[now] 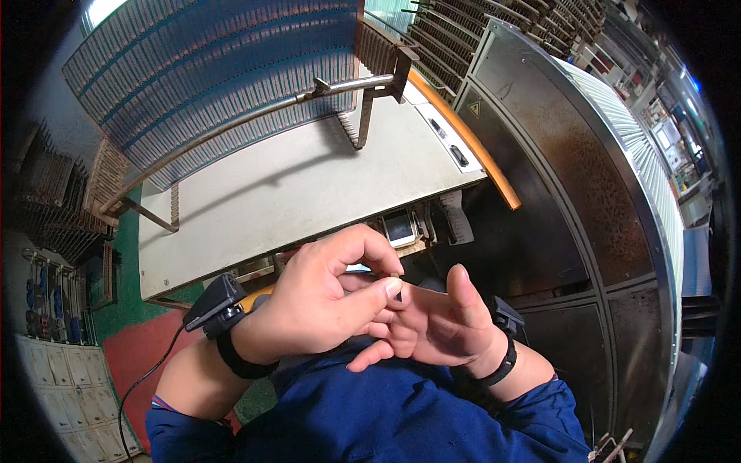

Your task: Manually sorting and stacking printed circuit boards from a conveyor into a storage rack.

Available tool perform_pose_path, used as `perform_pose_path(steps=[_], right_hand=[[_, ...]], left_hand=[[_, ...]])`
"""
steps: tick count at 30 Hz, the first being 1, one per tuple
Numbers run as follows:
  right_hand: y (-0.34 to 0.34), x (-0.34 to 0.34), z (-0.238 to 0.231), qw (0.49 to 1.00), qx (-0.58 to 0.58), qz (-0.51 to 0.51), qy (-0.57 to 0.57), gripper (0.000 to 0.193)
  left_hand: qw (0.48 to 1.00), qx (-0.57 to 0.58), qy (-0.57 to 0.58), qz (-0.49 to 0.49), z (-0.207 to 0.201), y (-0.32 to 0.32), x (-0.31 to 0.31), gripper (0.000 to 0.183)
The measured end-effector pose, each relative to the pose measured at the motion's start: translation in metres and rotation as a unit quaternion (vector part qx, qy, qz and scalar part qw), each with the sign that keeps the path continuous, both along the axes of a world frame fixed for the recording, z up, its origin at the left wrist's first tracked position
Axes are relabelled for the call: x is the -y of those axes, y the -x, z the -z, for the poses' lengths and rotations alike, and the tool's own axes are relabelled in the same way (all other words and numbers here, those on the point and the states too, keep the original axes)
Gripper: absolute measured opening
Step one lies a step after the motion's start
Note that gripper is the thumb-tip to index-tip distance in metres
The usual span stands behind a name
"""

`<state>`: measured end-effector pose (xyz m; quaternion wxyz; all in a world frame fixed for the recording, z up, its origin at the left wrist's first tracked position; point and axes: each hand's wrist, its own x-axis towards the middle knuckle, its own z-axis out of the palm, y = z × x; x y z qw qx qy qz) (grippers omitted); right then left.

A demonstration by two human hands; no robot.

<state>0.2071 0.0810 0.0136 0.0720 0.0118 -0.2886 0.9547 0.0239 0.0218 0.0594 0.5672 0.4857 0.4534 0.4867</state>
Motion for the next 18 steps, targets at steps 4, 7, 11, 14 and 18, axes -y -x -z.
perform_pose_path(steps=[4,7,11,14,18], right_hand=[[-0.0014,0.0002,-0.0009,1.000,0.024,0.006,-0.017,0.106],[-0.0008,-0.0002,-0.0011,1.000,0.013,0.003,-0.010,0.102],[-0.0009,-0.0008,-0.0032,1.000,0.008,0.001,-0.007,0.099],[-0.0013,-0.0007,-0.0028,1.000,0.008,0.001,-0.009,0.099],[-0.0020,-0.0012,-0.0021,0.999,0.019,0.003,-0.027,0.103]], left_hand=[[1.000,0.013,0.011,-0.009,0.0032,-0.0009,0.0001,0.012],[0.999,-0.019,-0.030,-0.008,0.0051,0.0002,-0.0005,0.013],[0.999,-0.028,-0.035,0.001,0.0023,0.0006,-0.0006,0.013],[0.999,-0.033,-0.042,0.006,0.0016,0.0010,-0.0009,0.012],[0.998,-0.034,-0.046,0.010,0.0019,0.0014,-0.0011,0.012]])
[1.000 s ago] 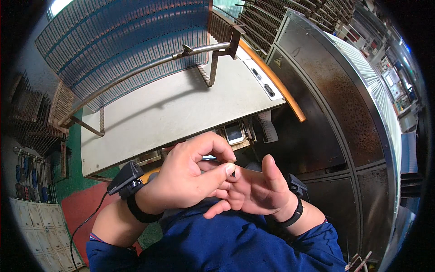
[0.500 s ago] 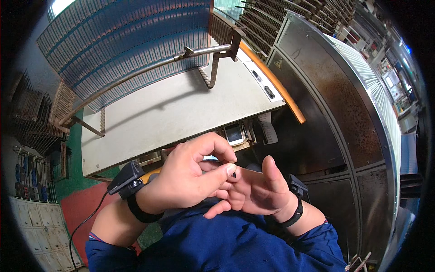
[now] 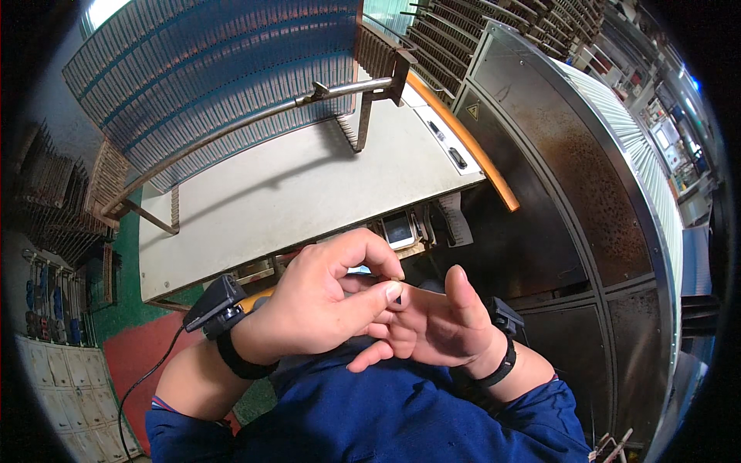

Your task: Manually sorting and stacking printed circuit boards from a conveyor into a storage rack.

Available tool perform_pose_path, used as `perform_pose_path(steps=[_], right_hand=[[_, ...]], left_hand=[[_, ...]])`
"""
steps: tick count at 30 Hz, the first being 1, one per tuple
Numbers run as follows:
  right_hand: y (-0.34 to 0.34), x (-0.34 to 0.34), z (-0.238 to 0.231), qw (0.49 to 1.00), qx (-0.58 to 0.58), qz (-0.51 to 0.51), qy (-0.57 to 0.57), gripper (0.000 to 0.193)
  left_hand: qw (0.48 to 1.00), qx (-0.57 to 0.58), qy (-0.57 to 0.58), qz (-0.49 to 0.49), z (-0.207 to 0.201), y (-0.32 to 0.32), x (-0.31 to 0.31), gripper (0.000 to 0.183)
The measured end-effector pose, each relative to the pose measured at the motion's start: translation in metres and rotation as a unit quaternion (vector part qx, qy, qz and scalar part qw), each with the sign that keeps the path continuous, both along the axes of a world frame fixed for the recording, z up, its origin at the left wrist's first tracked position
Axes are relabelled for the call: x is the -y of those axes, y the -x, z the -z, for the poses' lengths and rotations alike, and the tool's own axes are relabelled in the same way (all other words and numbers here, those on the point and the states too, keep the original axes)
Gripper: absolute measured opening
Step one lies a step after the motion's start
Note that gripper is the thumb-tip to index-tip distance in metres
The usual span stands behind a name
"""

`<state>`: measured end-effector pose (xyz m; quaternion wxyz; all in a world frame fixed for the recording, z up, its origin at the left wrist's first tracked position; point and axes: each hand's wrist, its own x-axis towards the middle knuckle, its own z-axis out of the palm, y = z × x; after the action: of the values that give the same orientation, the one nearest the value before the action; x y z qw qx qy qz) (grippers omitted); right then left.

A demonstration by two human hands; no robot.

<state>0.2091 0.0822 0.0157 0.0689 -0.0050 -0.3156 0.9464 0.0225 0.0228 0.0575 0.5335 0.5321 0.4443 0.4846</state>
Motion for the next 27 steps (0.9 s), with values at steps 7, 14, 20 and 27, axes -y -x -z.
perform_pose_path(steps=[7,14,20,27], right_hand=[[0.0005,0.0000,-0.0007,1.000,0.000,0.001,0.016,0.102],[0.0003,-0.0007,0.0019,1.000,-0.004,-0.008,0.026,0.107],[0.0009,-0.0008,0.0010,0.999,-0.009,-0.008,0.036,0.107],[0.0015,0.0020,0.0026,0.999,-0.005,-0.005,0.049,0.107]], left_hand=[[0.999,0.033,0.023,0.003,-0.0001,-0.0004,-0.0006,0.012],[1.000,-0.013,0.003,0.019,0.0005,0.0032,-0.0011,0.011],[0.999,0.032,0.038,0.022,-0.0008,0.0030,-0.0006,0.010],[0.996,0.058,0.054,0.031,0.0016,0.0052,-0.0005,0.010]])
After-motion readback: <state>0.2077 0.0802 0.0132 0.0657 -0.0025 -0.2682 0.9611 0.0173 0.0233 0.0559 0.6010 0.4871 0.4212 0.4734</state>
